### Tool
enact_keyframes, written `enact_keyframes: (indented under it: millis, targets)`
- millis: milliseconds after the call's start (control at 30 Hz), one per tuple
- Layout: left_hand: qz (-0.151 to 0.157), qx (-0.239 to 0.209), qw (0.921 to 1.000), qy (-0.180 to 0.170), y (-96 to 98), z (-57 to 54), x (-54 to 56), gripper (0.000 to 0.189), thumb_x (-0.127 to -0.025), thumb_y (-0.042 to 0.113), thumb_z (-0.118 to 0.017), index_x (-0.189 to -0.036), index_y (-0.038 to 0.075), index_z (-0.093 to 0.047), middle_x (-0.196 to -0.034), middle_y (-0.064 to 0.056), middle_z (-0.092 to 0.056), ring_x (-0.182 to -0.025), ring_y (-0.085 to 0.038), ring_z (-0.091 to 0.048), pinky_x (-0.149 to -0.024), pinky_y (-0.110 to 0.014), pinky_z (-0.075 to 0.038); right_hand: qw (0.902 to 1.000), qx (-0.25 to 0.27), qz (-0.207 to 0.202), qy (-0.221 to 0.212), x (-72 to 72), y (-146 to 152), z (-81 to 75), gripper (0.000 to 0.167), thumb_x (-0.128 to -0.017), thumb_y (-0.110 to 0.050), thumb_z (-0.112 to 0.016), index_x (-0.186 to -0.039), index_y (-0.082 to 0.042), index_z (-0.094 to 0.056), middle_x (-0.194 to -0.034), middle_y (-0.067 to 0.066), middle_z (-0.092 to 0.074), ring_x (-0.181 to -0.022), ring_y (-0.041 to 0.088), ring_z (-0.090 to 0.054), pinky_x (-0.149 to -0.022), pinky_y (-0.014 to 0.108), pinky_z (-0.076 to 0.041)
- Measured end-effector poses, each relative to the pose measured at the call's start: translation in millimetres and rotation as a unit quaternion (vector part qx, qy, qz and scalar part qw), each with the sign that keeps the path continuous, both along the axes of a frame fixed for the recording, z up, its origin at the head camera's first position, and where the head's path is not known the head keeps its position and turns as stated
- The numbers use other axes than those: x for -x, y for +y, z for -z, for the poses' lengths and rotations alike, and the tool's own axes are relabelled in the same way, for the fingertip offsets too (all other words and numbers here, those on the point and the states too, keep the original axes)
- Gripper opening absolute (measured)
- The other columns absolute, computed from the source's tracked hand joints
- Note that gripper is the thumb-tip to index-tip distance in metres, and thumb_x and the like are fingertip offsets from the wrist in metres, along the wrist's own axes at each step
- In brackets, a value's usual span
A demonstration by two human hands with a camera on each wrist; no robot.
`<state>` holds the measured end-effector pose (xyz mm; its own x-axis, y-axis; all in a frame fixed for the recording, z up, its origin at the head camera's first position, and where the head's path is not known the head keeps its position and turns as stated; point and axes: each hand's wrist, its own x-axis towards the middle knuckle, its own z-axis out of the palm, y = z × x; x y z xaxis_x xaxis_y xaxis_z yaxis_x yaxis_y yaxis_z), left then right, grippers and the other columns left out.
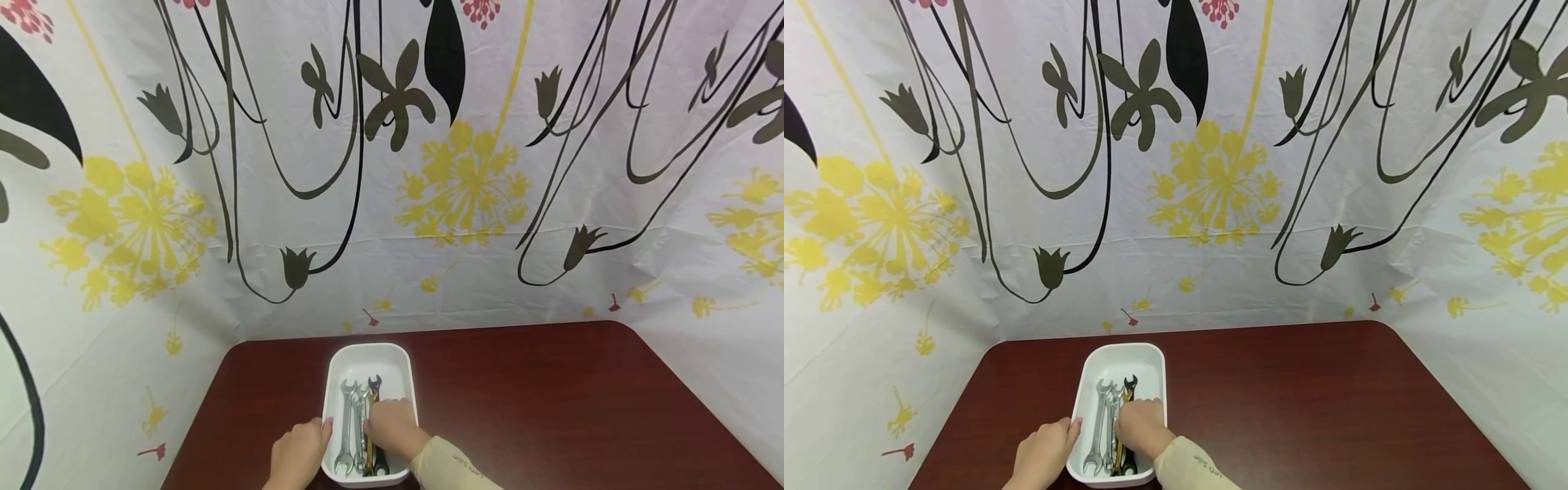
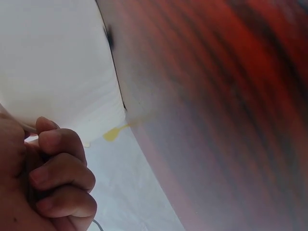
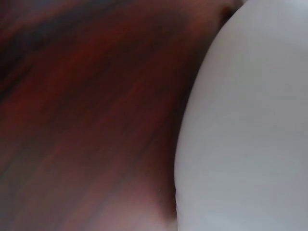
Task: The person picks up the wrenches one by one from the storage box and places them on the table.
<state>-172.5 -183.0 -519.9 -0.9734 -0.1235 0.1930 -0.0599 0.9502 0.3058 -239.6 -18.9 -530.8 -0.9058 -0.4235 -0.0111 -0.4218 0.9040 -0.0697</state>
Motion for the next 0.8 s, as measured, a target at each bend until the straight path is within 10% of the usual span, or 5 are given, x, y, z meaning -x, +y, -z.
enact_keyframes:
  millis: [800]
  targets:
    - [0.002, -0.017, 0.9998, -0.007, -0.6, 1.4, -1.8, 0.035, -0.094, 0.037, -0.056, -0.071, 0.01, -0.057, -0.065, -0.011, -0.064, -0.054, -0.033, -0.06, -0.046, -0.046, -0.041, 0.9974, 0.061, 0.008, 0.037, 0.4, 0.4, 2.1, 0.036, -0.08, -0.028, -0.062, -0.05, -0.017, -0.047, -0.044, -0.002, -0.045, -0.042, 0.014, -0.039, -0.05, 0.033, -0.039]
